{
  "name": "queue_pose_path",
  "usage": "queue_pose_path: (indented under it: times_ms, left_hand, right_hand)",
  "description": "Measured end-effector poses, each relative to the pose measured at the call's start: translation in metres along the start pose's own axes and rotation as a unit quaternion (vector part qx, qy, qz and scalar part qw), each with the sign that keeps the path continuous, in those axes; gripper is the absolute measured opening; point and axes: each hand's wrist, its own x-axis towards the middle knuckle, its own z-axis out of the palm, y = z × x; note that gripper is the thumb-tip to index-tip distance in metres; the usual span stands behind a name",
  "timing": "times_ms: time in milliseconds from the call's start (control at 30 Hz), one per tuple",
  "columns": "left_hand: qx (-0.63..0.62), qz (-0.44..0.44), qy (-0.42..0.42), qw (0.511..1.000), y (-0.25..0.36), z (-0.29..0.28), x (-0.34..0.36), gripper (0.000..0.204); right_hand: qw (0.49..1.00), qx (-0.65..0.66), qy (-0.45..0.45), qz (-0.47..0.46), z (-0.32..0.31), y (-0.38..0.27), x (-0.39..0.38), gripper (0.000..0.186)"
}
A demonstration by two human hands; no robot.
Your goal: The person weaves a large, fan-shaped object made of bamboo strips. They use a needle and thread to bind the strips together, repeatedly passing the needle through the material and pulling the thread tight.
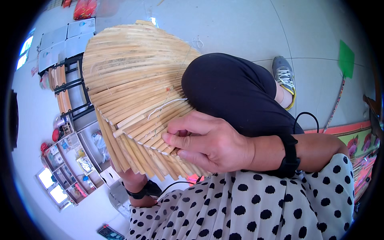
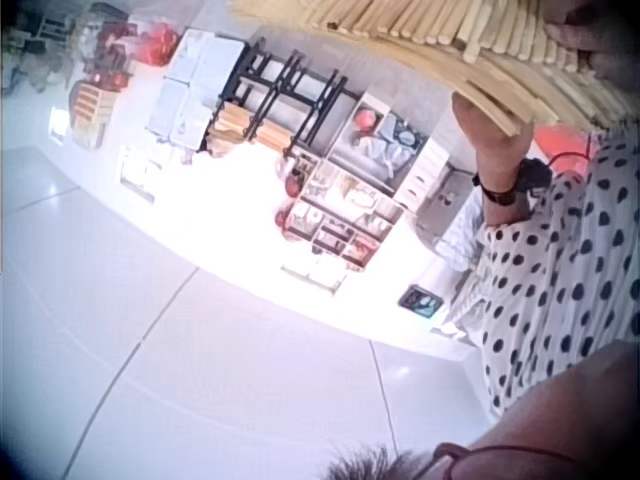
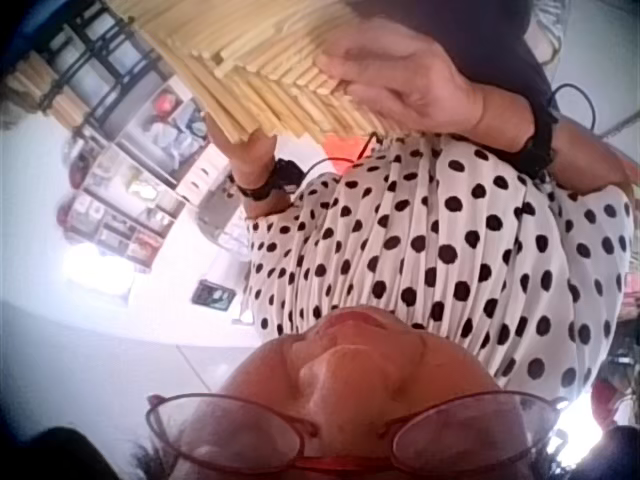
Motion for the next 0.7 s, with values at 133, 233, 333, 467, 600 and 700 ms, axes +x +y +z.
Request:
queue_pose_path:
  times_ms: [133, 233, 333, 467, 600, 700]
  left_hand:
    - [-0.056, -0.025, -0.012, 0.998, 0.006, 0.001, 0.006, 0.044]
    - [-0.058, -0.001, -0.025, 0.998, 0.01, -0.001, 0.013, 0.04]
    - [-0.025, 0.025, -0.045, 0.998, 0.01, -0.007, 0.017, 0.032]
    - [-0.023, 0.058, -0.048, 0.997, 0.008, -0.01, 0.021, 0.025]
    - [-0.046, 0.036, -0.042, 0.997, 0.008, -0.011, 0.02, 0.024]
    - [-0.039, 0.045, -0.037, 0.998, 0.004, -0.009, 0.018, 0.024]
  right_hand:
    - [1.0, -0.005, -0.004, 0.007, -0.001, -0.002, 0.001, 0.037]
    - [1.0, -0.003, -0.004, 0.015, -0.005, -0.006, 0.004, 0.037]
    - [1.0, -0.004, -0.004, 0.025, -0.007, -0.008, 0.005, 0.038]
    - [0.999, 0.003, -0.002, 0.038, -0.006, -0.008, 0.001, 0.039]
    - [0.999, 0.015, 0.007, 0.046, -0.001, -0.009, 0.0, 0.039]
    - [0.999, 0.016, 0.008, 0.051, 0.0, -0.008, -0.001, 0.038]
